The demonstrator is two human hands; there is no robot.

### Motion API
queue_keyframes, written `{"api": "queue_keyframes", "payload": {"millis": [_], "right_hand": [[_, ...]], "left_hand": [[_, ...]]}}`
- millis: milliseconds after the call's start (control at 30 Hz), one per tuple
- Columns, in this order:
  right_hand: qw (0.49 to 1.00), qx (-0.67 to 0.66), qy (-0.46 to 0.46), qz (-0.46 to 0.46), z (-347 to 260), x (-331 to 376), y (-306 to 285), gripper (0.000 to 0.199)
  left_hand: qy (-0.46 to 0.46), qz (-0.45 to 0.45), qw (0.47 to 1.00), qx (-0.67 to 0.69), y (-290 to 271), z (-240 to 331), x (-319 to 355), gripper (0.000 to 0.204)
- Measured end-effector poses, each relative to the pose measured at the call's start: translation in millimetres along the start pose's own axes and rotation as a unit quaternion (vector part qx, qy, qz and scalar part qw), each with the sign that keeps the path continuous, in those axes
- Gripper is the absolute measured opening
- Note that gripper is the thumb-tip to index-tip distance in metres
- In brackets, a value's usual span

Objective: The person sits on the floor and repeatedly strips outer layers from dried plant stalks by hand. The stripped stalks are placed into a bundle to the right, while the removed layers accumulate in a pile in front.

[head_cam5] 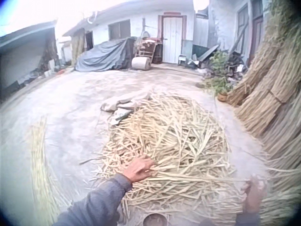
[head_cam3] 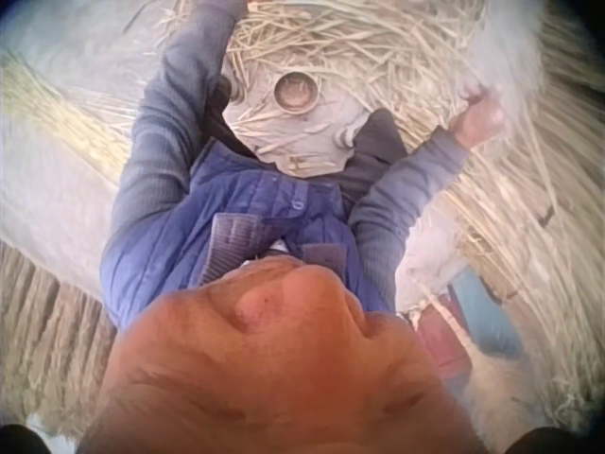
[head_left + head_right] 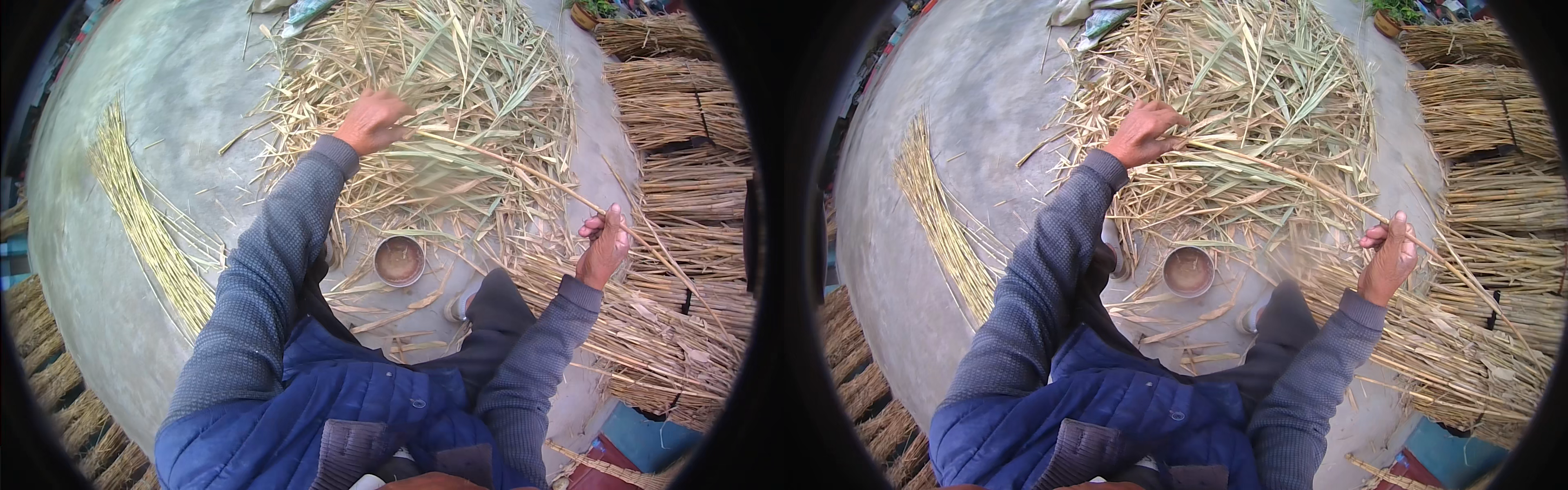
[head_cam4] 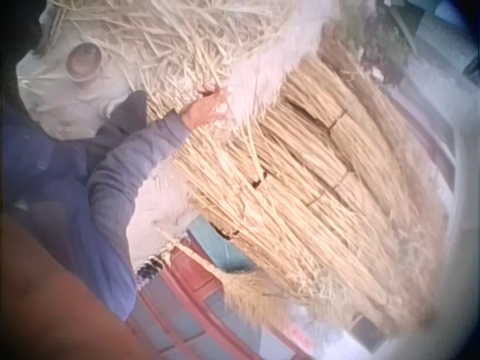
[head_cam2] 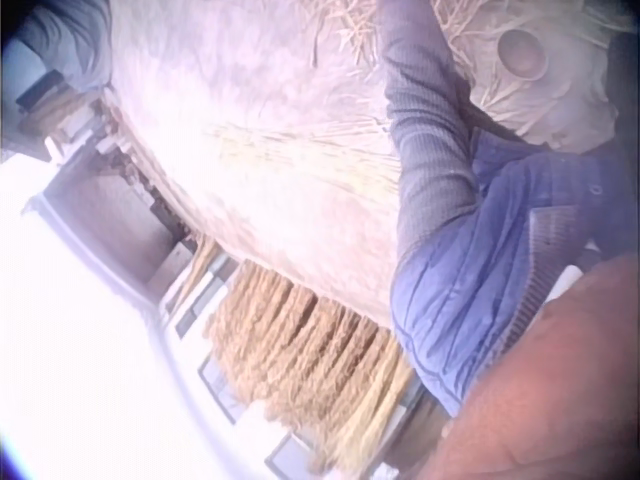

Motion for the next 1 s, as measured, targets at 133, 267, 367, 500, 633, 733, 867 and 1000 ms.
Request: {"api": "queue_keyframes", "payload": {"millis": [133,267,367,500,633,733,867,1000], "right_hand": [[1.0,0.02,0.008,-0.002,-2.5,2.2,-4.3,0.043],[0.999,0.023,0.033,0.006,-0.5,0.7,-9.0,0.039],[0.999,0.028,0.039,0.008,-1.1,-0.2,-9.8,0.039],[0.999,0.02,0.038,-0.004,-1.7,1.9,-6.2,0.041],[0.999,0.011,0.038,-0.021,1.9,4.9,-4.7,0.041],[0.997,0.01,0.072,-0.008,5.4,4.6,-7.2,0.039],[0.997,-0.017,0.053,-0.061,12.1,15.2,10.1,0.038],[0.99,-0.063,0.053,-0.118,20.6,33.1,51.0,0.034]], "left_hand": [[-0.047,-0.113,0.982,0.148,12.5,5.2,-6.5,0.029],[-0.11,-0.124,0.914,0.371,14.1,-7.1,0.9,0.023],[-0.144,-0.138,0.872,0.446,13.7,-14.9,7.6,0.024],[-0.174,-0.142,0.857,0.464,9.2,-19.0,12.5,0.022],[-0.259,-0.027,0.816,0.516,-8.1,-41.1,19.3,0.011],[-0.321,0.126,0.796,0.497,-35.6,-81.0,31.8,0.016],[-0.224,0.129,0.961,0.099,-41.3,-69.5,29.1,0.022],[-0.02,0.134,0.987,0.09,-29.2,17.3,-10.6,0.035]]}}
Point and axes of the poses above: each hand's wrist, its own x-axis away from the middle knuckle, its own y-axis out of the palm, z = x × y, the point moved 2 cm from there along -x, towards the middle knuckle, and after that the axes turned 8 degrees about -x, right-handed, at the moved point
